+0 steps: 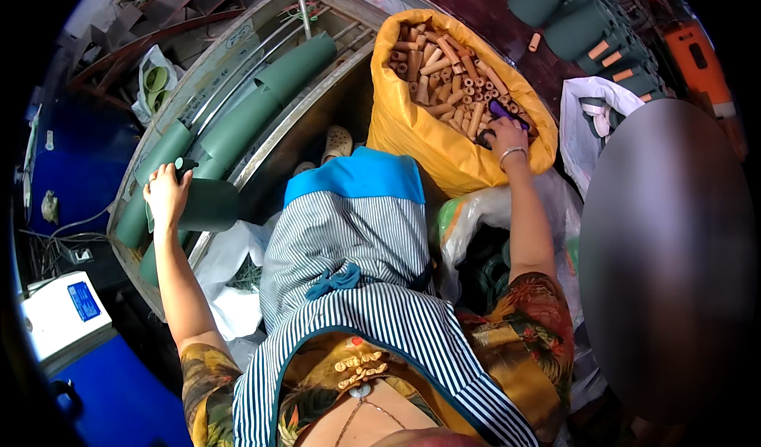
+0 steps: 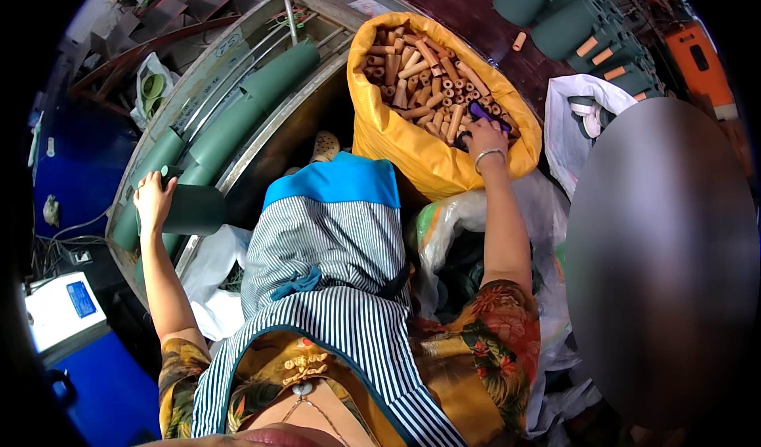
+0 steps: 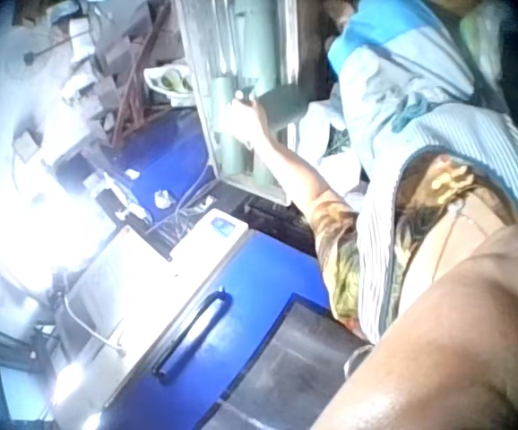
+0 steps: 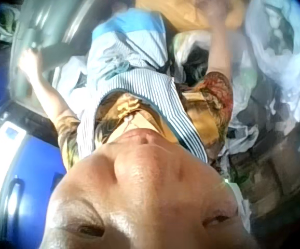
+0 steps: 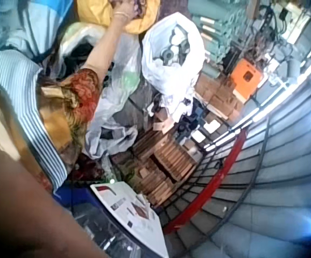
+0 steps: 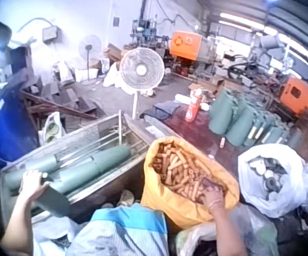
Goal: The person assembles green kettles by hand by picking up plastic kettle bodies from a bin, inserting wooden handles and purple components, and placing the assembled units on a rack.
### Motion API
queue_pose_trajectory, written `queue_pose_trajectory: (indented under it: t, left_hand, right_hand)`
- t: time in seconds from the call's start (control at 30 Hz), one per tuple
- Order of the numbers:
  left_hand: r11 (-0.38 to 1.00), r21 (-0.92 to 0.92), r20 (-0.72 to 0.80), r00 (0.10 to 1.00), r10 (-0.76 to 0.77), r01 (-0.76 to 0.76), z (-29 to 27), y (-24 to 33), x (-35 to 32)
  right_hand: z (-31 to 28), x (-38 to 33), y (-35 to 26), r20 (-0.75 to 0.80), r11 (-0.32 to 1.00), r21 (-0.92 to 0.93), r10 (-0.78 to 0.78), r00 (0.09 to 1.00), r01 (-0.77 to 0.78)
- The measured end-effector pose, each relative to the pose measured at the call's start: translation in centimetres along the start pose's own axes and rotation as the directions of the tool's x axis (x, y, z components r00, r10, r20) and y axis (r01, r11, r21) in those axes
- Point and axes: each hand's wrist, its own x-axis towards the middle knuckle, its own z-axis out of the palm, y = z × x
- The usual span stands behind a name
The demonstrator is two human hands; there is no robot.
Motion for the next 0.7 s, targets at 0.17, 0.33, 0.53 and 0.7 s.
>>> queue_pose_trajectory:
  t: [0.17, 0.33, 0.53, 0.7]
  left_hand:
    - [0.998, 0.016, 0.032, 0.997, -0.065, 0.065, -0.9, -0.1, -0.9]
    - [0.999, 0.021, -0.031, 0.999, -0.043, 0.044, -0.6, 1.2, -0.6]
    - [0.999, 0.003, 0.032, 0.999, -0.043, 0.043, -2.6, 1.4, -0.8]
    - [0.983, -0.162, -0.285, 0.958, 0.041, -0.090, -2.1, -0.5, -6.2]
  right_hand:
    - [-1.6, 1.8, -1.2, -0.189, 0.856, 0.459, 0.355, 0.916, -0.238]
    - [2.1, 1.8, 7.3, -0.413, 0.627, 0.770, 0.346, 0.842, 0.119]
    - [-3.7, 0.2, -3.2, -0.009, -0.444, 0.889, 0.218, 0.976, 0.107]
    - [-15.6, -7.5, -27.2, -0.157, -0.319, 0.942, -0.159, 0.975, 0.100]
